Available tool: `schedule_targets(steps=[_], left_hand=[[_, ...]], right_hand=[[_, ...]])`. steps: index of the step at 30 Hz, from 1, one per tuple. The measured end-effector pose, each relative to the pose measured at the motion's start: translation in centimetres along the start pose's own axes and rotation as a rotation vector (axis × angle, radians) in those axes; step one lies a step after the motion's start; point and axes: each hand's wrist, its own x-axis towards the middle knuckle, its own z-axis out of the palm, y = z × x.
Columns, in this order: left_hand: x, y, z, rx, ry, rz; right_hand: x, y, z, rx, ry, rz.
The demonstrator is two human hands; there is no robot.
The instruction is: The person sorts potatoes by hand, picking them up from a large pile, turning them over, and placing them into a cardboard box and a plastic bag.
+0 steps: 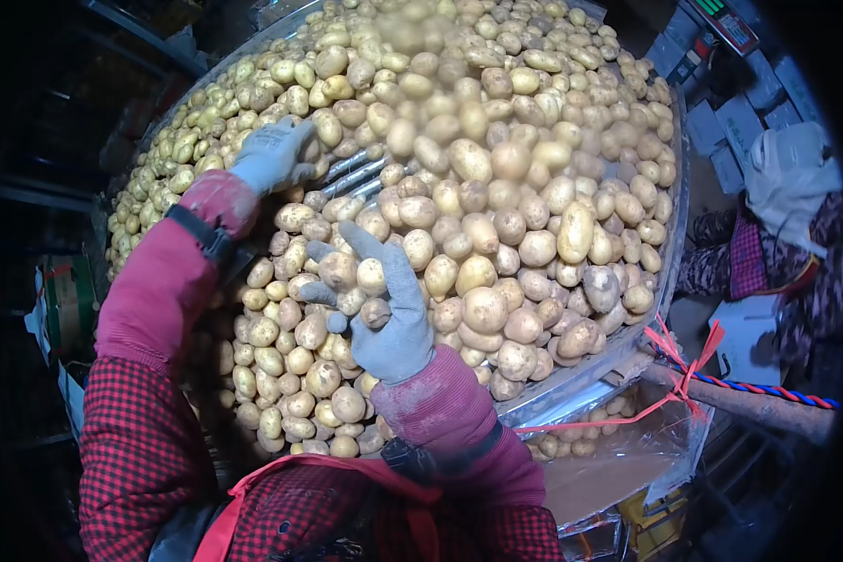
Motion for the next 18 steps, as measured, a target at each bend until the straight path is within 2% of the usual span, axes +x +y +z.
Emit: schedule_targets(steps=[1, 2, 4, 5, 7, 10, 12, 13, 15, 16, 18], left_hand=[[-1.1, 0.1, -0.5, -0.008, 0.028, 0.067], [-1.8, 0.5, -1.0, -0.010, -0.043, 0.038], [-2.2, -0.5, -0.1, -0.100, -0.040, 0.045], [-2.3, -1.0, 0.5, -0.193, -0.024, 0.053], [-1.9, -0.9, 0.5, -0.182, -0.004, 0.067], [-0.8, 0.2, -1.0, -0.247, -0.110, 0.035], [-0.6, 1.2, -2.1, -0.568, 0.099, -0.049], [0.1, 1.2, -2.5, -0.716, 0.140, -0.088], [0.9, 0.9, -3.2, -0.775, 0.435, 0.148], [0.6, 1.2, -3.6, -0.778, 0.440, 0.149], [-0.9, 2.1, -4.1, -0.541, 0.079, 0.179]], right_hand=[[0.0, 0.0, 0.2, -0.023, 0.039, -0.002], [0.1, 0.4, 0.1, -0.018, 0.041, -0.002], [0.2, 1.1, 0.0, -0.497, -0.179, -0.486], [0.2, 0.8, 0.1, -0.496, -0.184, -0.479], [0.0, -0.5, 0.9, -0.226, 0.022, -0.067], [0.0, -1.0, 1.1, -0.220, 0.025, -0.099], [0.1, -1.0, 1.1, -0.183, 0.039, -0.080], [0.1, -1.0, 1.1, -0.148, 0.054, -0.066], [0.0, -1.1, 0.9, -0.052, 0.023, -0.046], [0.0, -1.1, 0.9, 0.054, -0.005, -0.038], [0.0, -1.1, 1.3, -0.057, 0.018, -0.052]])
